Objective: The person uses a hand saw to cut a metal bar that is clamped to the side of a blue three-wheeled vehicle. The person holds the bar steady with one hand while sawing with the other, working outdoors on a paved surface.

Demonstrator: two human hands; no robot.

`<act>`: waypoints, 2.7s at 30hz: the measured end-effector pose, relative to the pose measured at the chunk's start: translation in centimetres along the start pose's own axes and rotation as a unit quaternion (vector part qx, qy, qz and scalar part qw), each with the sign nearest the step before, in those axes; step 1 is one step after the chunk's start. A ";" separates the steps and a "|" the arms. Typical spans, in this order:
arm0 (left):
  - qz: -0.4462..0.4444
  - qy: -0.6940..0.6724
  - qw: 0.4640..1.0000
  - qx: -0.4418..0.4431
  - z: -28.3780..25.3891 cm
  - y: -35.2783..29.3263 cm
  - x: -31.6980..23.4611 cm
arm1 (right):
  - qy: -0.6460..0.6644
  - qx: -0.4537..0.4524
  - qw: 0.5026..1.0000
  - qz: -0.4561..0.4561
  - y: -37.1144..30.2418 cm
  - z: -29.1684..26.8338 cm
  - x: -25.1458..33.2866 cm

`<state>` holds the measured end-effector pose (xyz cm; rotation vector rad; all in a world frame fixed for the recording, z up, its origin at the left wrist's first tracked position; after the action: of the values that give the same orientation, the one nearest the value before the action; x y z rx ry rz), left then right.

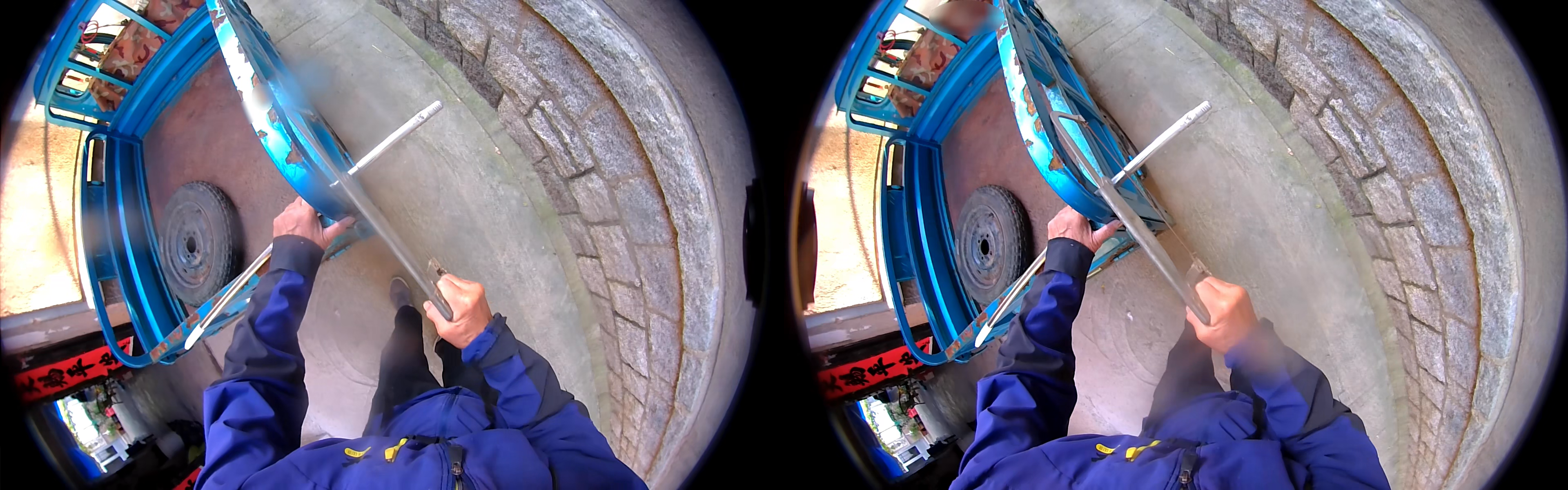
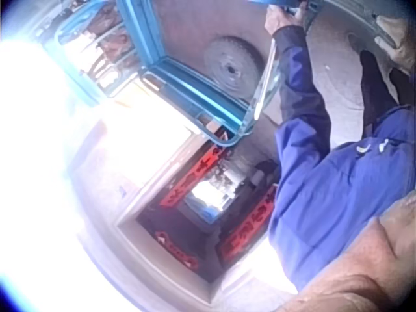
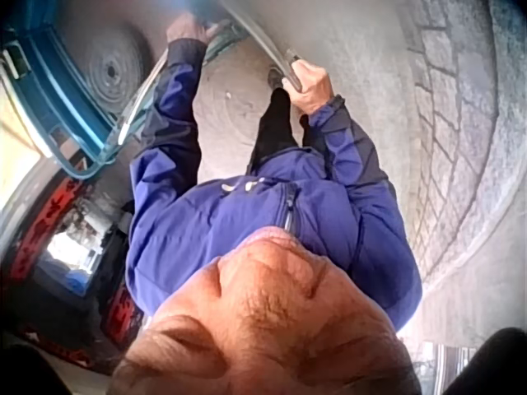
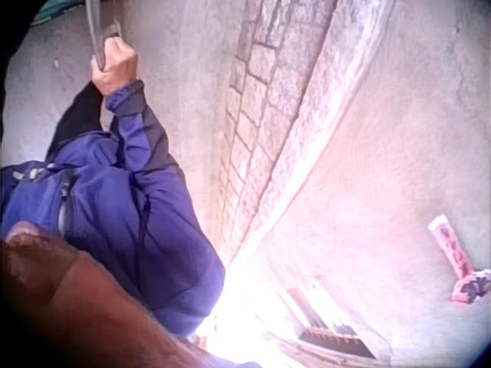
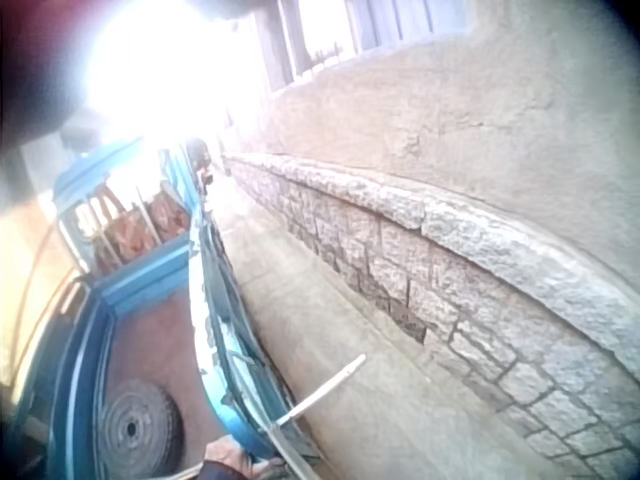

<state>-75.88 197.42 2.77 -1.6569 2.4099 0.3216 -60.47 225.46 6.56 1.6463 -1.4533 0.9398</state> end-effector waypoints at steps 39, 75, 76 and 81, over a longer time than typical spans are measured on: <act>-0.027 -0.032 0.999 -0.015 -0.2 -0.2 0.5 | 0.092 0.037 0.985 0.144 -0.7 -0.4 -1.7; -0.057 0.001 0.997 0.053 -0.7 0.2 -0.3 | 0.003 0.026 0.999 -0.042 -2.4 0.0 -3.5; -0.063 -0.001 0.996 0.058 -0.8 0.2 -0.4 | -0.001 0.025 0.999 -0.044 -2.8 -0.2 -3.7; -0.058 0.011 0.997 0.046 -0.5 0.2 -0.5 | -0.010 0.018 0.998 -0.055 -3.6 -0.5 -4.2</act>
<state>-75.88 197.81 3.37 -1.7573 2.2948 0.1720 -57.33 228.12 2.92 1.7475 -1.3508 0.8965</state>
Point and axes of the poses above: each hand's wrist, its own y-axis towards the middle knuckle, its own z-axis out of the palm, x = y × z, the point moved 2 cm from there along y, towards the middle knuckle, and after that the axes turned 6 degrees about z, right-handed, at the moved point
